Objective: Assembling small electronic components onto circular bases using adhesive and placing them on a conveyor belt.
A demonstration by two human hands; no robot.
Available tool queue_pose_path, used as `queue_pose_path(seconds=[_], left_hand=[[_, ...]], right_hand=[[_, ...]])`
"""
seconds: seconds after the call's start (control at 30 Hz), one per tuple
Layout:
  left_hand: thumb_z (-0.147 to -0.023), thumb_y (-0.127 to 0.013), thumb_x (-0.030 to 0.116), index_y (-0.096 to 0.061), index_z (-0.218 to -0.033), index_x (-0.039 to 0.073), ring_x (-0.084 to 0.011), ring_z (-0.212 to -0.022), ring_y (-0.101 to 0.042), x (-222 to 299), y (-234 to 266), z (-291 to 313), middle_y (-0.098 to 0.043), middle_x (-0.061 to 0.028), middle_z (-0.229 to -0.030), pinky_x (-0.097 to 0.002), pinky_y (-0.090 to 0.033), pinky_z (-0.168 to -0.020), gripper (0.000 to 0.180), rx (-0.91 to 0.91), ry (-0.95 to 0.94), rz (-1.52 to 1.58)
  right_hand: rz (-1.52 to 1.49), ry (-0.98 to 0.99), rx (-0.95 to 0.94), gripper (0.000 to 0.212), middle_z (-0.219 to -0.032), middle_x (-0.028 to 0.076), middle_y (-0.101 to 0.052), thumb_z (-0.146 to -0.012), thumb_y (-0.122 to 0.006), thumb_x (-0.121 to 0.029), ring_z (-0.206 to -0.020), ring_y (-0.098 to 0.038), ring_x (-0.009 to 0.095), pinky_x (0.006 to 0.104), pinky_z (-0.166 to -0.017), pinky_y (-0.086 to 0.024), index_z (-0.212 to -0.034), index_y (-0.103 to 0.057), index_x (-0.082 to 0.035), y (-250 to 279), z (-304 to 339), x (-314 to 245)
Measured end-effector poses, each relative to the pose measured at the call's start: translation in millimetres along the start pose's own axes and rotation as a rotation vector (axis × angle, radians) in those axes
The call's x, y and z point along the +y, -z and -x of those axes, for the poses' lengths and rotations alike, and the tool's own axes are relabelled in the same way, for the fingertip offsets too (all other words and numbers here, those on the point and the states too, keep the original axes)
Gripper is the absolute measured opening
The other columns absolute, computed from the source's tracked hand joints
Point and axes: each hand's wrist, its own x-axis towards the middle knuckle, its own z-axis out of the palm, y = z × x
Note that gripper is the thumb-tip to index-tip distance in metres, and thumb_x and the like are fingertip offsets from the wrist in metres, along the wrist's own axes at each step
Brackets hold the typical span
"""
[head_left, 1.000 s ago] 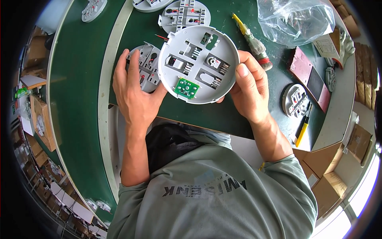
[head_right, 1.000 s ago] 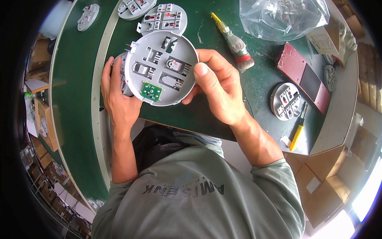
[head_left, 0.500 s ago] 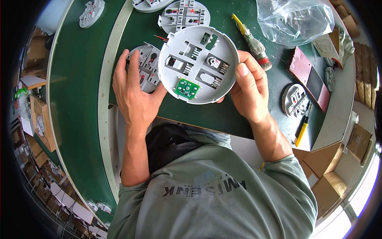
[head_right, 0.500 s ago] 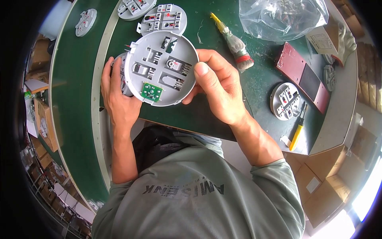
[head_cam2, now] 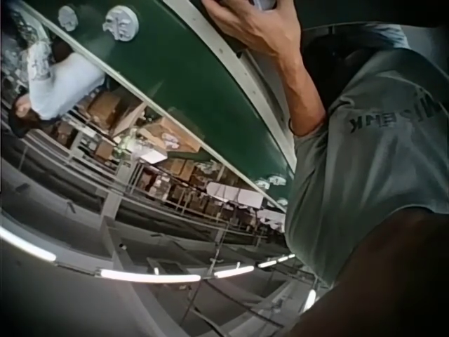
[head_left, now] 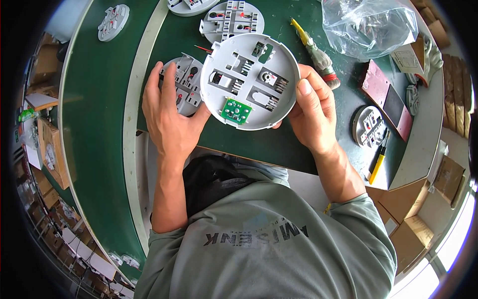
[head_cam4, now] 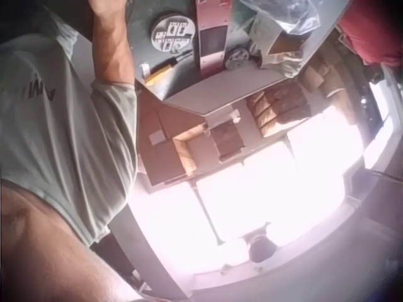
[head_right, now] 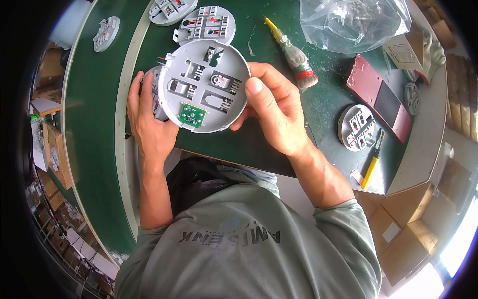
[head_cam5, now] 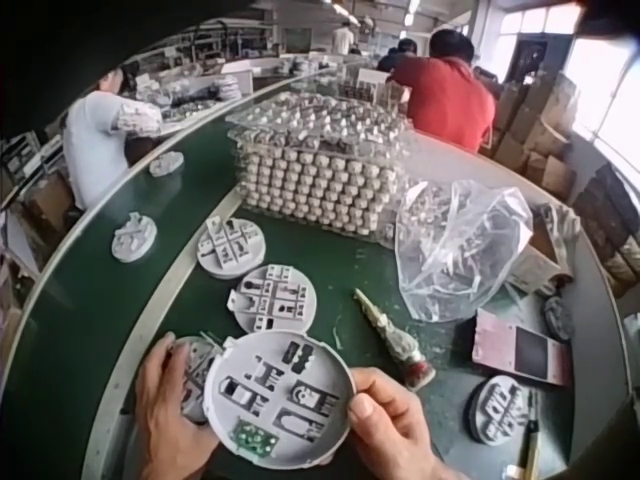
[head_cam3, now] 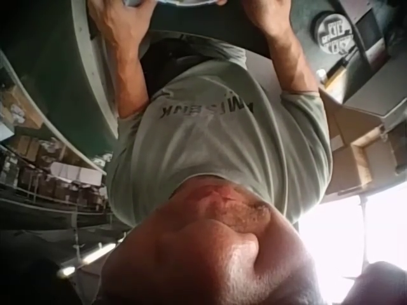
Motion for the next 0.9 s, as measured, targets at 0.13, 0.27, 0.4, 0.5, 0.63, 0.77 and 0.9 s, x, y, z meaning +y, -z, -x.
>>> queue_pose_path(seconds=[0.13,0.27,0.4,0.5,0.63,0.77,0.9], left_hand=[[-0.077,-0.092,0.038,-0.057,-0.148,0.006,-0.0418,-0.137,-0.052,0,1,0,-0.049,-0.0182,-0.155,-0.0534,-0.045,-0.111,0.086,0.003,-0.003,0.011],[-0.077,-0.092,0.038,-0.056,-0.149,0.006,-0.0421,-0.138,-0.051,3,10,1,-0.049,-0.0184,-0.156,-0.0536,-0.044,-0.112,0.087,-0.004,0.005,0.017],[-0.077,-0.092,0.037,-0.056,-0.149,0.006,-0.0426,-0.139,-0.05,7,20,1,-0.048,-0.019,-0.157,-0.0537,-0.042,-0.113,0.086,-0.016,-0.009,0.03],[-0.077,-0.091,0.036,-0.056,-0.149,0.006,-0.0432,-0.14,-0.049,9,24,3,-0.047,-0.0199,-0.158,-0.0537,-0.041,-0.114,0.086,-0.023,-0.006,0.041],[-0.084,-0.087,0.033,-0.055,-0.149,0.004,-0.0412,-0.141,-0.05,6,35,8,-0.046,-0.0219,-0.159,-0.0514,-0.042,-0.114,0.078,0.045,-0.039,0.101],[-0.097,-0.079,0.032,-0.055,-0.15,0.0,-0.0343,-0.135,-0.058,13,51,10,-0.055,-0.0223,-0.151,-0.0469,-0.047,-0.111,0.066,0.178,-0.022,0.399],[-0.109,-0.065,0.03,-0.057,-0.148,-0.002,-0.0246,-0.123,-0.066,48,70,13,-0.068,-0.0178,-0.135,-0.0399,-0.054,-0.103,0.052,-0.007,0.183,0.81]], right_hand=[[0.009,0.0,0.001,0.042,-0.106,0.011,-0.074,-0.115,-0.051,-0.03,-0.085,-0.073,0.016,0.0317,-0.071,-0.063,-0.139,-0.059,0.003,-2,-1,-1],[0.028,-0.012,0.009,0.043,-0.108,0.011,-0.073,-0.115,-0.051,-0.031,-0.086,-0.073,0.016,0.0315,-0.073,-0.063,-0.141,-0.058,0.002,-8,2,-6],[0.05,-0.013,0.004,0.043,-0.109,0.011,-0.073,-0.116,-0.049,-0.03,-0.087,-0.073,0.017,0.0316,-0.073,-0.063,-0.143,-0.056,0.002,-11,7,-9],[0.065,-0.007,0.005,0.04,-0.11,0.012,-0.073,-0.116,-0.047,-0.027,-0.086,-0.074,0.018,0.0322,-0.071,-0.063,-0.143,-0.053,0.002,-12,10,-10],[0.066,0.013,-0.019,0.041,-0.111,0.012,-0.073,-0.116,-0.047,-0.027,-0.086,-0.074,0.019,0.0321,-0.071,-0.063,-0.144,-0.053,0.002,-15,12,-11],[0.057,-0.001,-0.01,0.043,-0.111,0.012,-0.073,-0.116,-0.047,-0.028,-0.086,-0.074,0.019,0.0322,-0.071,-0.063,-0.145,-0.053,0.003,-14,15,-12],[0.026,-0.007,-0.031,0.047,-0.108,0.009,-0.073,-0.116,-0.049,-0.034,-0.086,-0.072,0.015,0.0304,-0.076,-0.062,-0.146,-0.057,0.002,-15,18,-15]])
